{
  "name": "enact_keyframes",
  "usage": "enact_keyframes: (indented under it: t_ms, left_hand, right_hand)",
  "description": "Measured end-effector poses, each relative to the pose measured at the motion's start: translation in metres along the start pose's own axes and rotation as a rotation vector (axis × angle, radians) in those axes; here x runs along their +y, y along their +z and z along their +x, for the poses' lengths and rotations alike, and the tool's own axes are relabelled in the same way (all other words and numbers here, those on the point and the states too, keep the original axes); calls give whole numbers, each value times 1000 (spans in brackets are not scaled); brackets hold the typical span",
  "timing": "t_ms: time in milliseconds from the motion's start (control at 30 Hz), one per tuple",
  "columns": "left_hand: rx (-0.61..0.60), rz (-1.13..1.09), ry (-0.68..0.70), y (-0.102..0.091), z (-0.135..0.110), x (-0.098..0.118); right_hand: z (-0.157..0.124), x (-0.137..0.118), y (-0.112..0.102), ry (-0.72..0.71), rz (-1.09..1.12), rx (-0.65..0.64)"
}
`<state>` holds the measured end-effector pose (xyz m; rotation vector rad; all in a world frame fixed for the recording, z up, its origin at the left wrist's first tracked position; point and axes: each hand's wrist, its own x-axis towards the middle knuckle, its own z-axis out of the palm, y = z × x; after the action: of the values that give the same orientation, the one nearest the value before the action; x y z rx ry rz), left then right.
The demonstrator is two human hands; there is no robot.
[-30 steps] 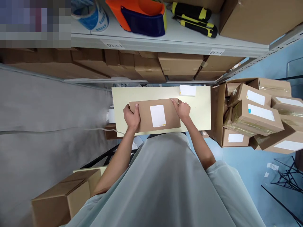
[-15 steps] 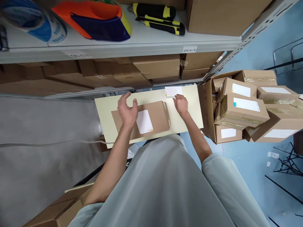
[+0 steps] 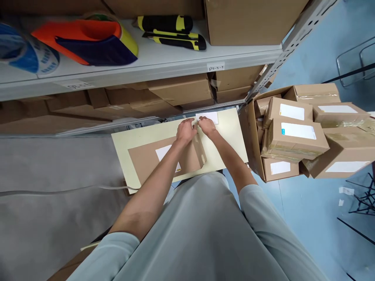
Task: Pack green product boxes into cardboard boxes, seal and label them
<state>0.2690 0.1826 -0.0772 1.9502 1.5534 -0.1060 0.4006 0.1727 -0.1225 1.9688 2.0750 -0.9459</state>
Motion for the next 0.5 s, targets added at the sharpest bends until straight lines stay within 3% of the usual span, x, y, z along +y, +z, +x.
enact_keyframes:
  t_ms: [333, 433, 500]
  left_hand:
    - [68, -2, 32, 9, 2, -3]
    - [86, 28, 39, 7, -2, -2]
    - [92, 91, 76, 8, -4, -1]
  right_hand:
    - [5, 5, 6, 24, 48, 52]
    - [1, 8, 8, 97, 96, 148]
    - [-4, 16, 9, 184, 251, 293]
